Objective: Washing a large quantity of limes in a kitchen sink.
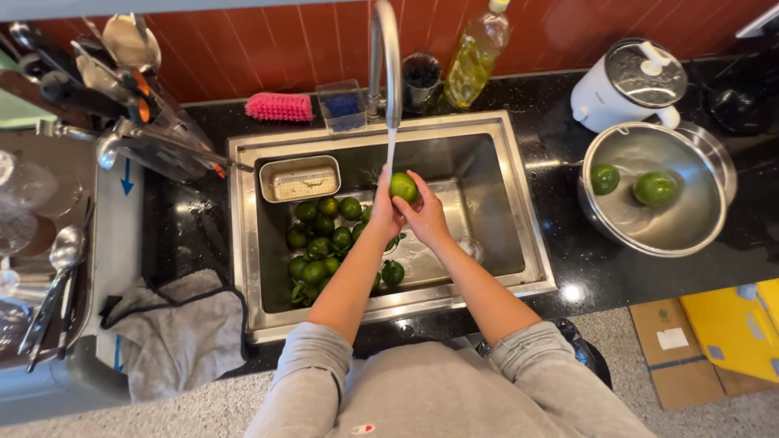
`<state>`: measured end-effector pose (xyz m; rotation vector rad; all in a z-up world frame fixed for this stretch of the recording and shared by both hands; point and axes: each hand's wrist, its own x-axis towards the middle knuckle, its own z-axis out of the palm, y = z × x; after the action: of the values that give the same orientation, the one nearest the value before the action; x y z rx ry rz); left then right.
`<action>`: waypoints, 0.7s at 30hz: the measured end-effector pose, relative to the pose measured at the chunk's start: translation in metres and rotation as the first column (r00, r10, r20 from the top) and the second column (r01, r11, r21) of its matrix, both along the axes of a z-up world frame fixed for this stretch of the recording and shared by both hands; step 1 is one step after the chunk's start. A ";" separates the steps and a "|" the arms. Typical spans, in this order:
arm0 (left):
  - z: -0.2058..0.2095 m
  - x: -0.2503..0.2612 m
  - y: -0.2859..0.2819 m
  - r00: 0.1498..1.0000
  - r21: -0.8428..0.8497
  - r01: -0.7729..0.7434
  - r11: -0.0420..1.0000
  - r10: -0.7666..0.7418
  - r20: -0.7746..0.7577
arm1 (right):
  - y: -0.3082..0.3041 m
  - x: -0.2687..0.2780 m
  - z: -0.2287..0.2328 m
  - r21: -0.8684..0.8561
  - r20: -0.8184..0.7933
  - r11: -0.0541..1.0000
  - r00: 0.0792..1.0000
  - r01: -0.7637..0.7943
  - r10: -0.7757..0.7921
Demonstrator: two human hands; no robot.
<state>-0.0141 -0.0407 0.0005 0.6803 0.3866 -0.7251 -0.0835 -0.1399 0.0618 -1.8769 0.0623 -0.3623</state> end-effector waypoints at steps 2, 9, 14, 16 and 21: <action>-0.007 0.002 0.011 0.995 -0.078 -0.048 0.996 0.055 0.088 | 0.006 0.002 -0.004 -0.034 -0.300 0.999 0.954 0.002 -0.012; 0.013 -0.001 0.046 0.982 -0.039 -0.117 0.992 0.122 0.144 | 0.013 0.073 -0.087 0.403 -0.213 0.915 0.968 -0.035 0.131; 0.012 0.011 0.063 0.978 -0.132 -0.205 0.970 0.209 0.020 | 0.033 0.103 -0.087 0.431 0.019 0.818 0.910 -0.381 0.414; -0.001 0.013 0.070 0.970 -0.182 -0.236 0.954 0.241 0.005 | 0.039 0.098 -0.063 0.424 -0.090 0.830 0.895 -0.363 0.438; -0.012 0.010 0.075 0.958 -0.298 -0.270 0.915 0.287 0.014 | 0.041 0.072 -0.045 0.548 -0.226 0.770 0.828 -0.327 0.513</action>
<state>-0.0037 0.0338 -0.0114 0.3530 0.3066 -0.4757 -0.0117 -0.0987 0.0172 -1.3680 -0.0274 0.3118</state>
